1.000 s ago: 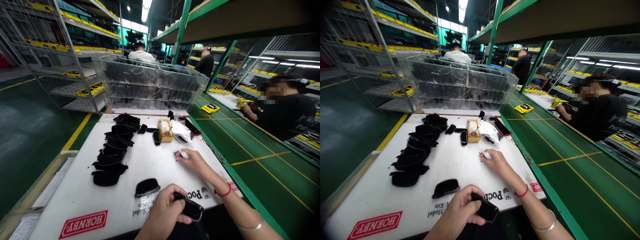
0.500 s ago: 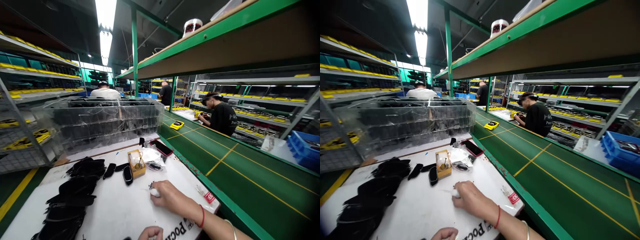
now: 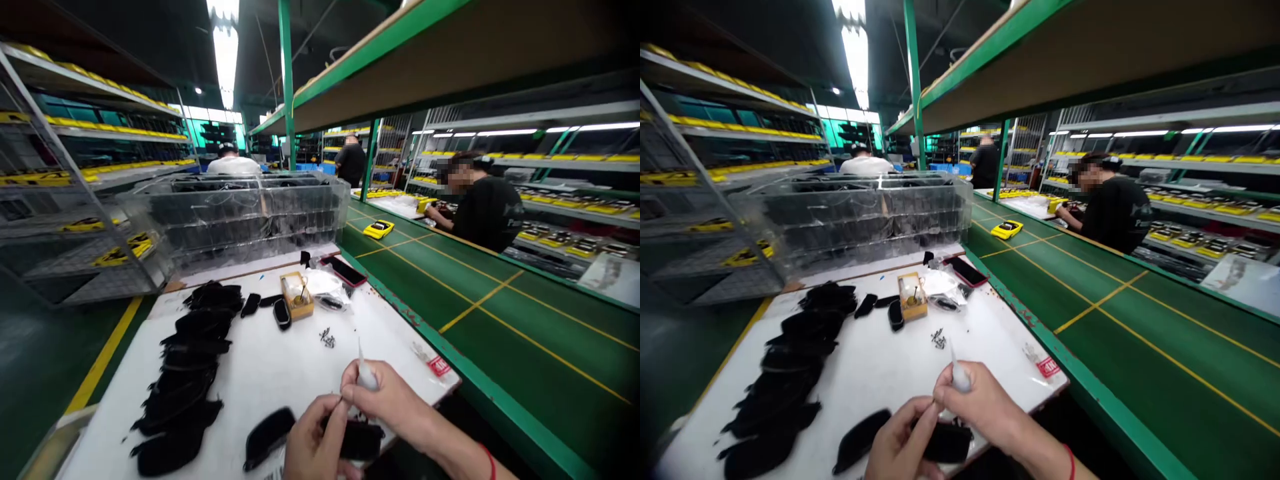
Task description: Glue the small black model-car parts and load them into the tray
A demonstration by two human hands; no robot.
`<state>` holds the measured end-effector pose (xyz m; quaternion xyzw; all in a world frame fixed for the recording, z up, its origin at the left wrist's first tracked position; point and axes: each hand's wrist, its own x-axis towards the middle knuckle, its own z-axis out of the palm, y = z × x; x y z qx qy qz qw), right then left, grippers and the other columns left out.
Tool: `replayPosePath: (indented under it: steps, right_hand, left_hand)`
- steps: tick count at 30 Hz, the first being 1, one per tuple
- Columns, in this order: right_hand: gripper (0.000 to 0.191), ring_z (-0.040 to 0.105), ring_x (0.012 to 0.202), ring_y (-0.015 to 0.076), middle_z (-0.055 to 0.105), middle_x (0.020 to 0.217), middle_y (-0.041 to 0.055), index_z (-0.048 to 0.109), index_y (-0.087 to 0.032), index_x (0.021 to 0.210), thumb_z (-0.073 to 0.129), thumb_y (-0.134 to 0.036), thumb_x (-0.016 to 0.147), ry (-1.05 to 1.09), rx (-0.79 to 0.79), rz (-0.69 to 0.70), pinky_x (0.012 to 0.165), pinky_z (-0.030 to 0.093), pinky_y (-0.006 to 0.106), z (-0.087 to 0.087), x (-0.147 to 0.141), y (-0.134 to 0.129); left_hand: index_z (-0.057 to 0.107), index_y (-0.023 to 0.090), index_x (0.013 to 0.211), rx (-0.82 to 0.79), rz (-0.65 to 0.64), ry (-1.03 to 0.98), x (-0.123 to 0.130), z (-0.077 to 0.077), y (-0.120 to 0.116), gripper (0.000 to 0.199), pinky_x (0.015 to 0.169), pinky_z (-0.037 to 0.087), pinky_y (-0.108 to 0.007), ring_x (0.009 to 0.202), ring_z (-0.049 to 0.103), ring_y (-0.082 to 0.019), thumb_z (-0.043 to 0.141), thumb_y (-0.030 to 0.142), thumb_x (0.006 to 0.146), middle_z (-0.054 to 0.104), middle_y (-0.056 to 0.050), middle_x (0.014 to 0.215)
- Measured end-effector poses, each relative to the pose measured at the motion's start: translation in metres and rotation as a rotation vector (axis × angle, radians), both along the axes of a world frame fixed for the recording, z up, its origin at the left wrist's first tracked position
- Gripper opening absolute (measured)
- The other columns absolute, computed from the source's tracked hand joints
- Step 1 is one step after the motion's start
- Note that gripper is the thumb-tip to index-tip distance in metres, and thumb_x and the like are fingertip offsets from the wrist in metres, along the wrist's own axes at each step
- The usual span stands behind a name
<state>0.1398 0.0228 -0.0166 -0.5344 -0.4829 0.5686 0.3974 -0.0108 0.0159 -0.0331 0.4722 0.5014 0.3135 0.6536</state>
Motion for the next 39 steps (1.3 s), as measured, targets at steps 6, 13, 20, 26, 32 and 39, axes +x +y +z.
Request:
replayPosePath:
  steps: [6, 13, 20, 26, 32, 39]
  right_hand:
    - [0.029, 0.040, 0.051, 0.0060, 0.050, 0.057, -0.0028, 0.058, -0.013, 0.082, 0.064, -0.041, 0.080, 0.110, -0.110, 0.040, 0.050, 0.029, 0.019, -0.001, 0.014, -0.012]
    - [0.030, 0.040, 0.053, 0.0060, 0.050, 0.061, -0.0030, 0.059, -0.014, 0.084, 0.065, -0.043, 0.079, 0.065, -0.138, 0.071, 0.051, 0.028, 0.020, -0.002, 0.025, -0.018]
    - [0.029, 0.038, 0.055, 0.0059, 0.051, 0.063, -0.0030, 0.059, -0.014, 0.084, 0.066, -0.042, 0.079, 0.007, -0.144, 0.104, 0.051, 0.029, 0.020, 0.000, 0.029, -0.016]
    - [0.028, 0.039, 0.054, 0.0063, 0.050, 0.061, -0.0042, 0.060, -0.015, 0.089, 0.065, -0.042, 0.079, -0.029, -0.128, 0.119, 0.050, 0.029, 0.019, -0.001, 0.032, -0.016]
    - [0.020, 0.048, 0.063, 0.0076, 0.059, 0.073, -0.0016, 0.063, -0.017, 0.084, 0.064, -0.037, 0.080, -0.219, 0.043, 0.157, 0.057, 0.037, 0.019, 0.008, 0.032, -0.017]
    - [0.022, 0.049, 0.058, 0.0083, 0.059, 0.068, -0.0019, 0.062, -0.018, 0.080, 0.062, -0.039, 0.081, -0.386, 0.077, 0.066, 0.053, 0.038, 0.020, 0.009, 0.035, -0.023]
  left_hand:
    - [0.067, 0.014, 0.083, -0.098, -0.046, -0.068, 0.000, 0.032, -0.008, 0.029, 0.042, 0.049, -0.018, 0.052, 0.055, -0.009, 0.057, 0.041, 0.080, 0.060, -0.002, 0.073]
    - [0.067, 0.014, 0.084, -0.124, -0.077, -0.079, -0.001, 0.027, -0.010, 0.028, 0.041, 0.051, -0.019, 0.050, 0.051, -0.007, 0.056, 0.040, 0.080, 0.057, -0.001, 0.076]
    - [0.068, 0.014, 0.084, -0.134, -0.089, -0.099, 0.003, 0.027, -0.009, 0.026, 0.041, 0.051, -0.018, 0.053, 0.051, -0.007, 0.056, 0.037, 0.081, 0.057, -0.001, 0.075]
    - [0.069, 0.017, 0.089, -0.234, -0.112, -0.233, 0.002, 0.020, -0.009, 0.024, 0.040, 0.050, -0.017, 0.063, 0.056, -0.010, 0.055, 0.035, 0.082, 0.059, -0.003, 0.088]
    - [0.069, 0.018, 0.088, -0.308, -0.133, -0.304, 0.000, 0.018, -0.008, 0.025, 0.039, 0.048, -0.016, 0.064, 0.054, -0.009, 0.058, 0.039, 0.080, 0.056, -0.003, 0.093]
    - [0.067, 0.017, 0.089, -0.282, -0.102, -0.218, -0.002, 0.019, -0.009, 0.030, 0.049, 0.051, -0.018, 0.052, 0.059, -0.006, 0.052, 0.043, 0.084, 0.059, -0.002, 0.101]
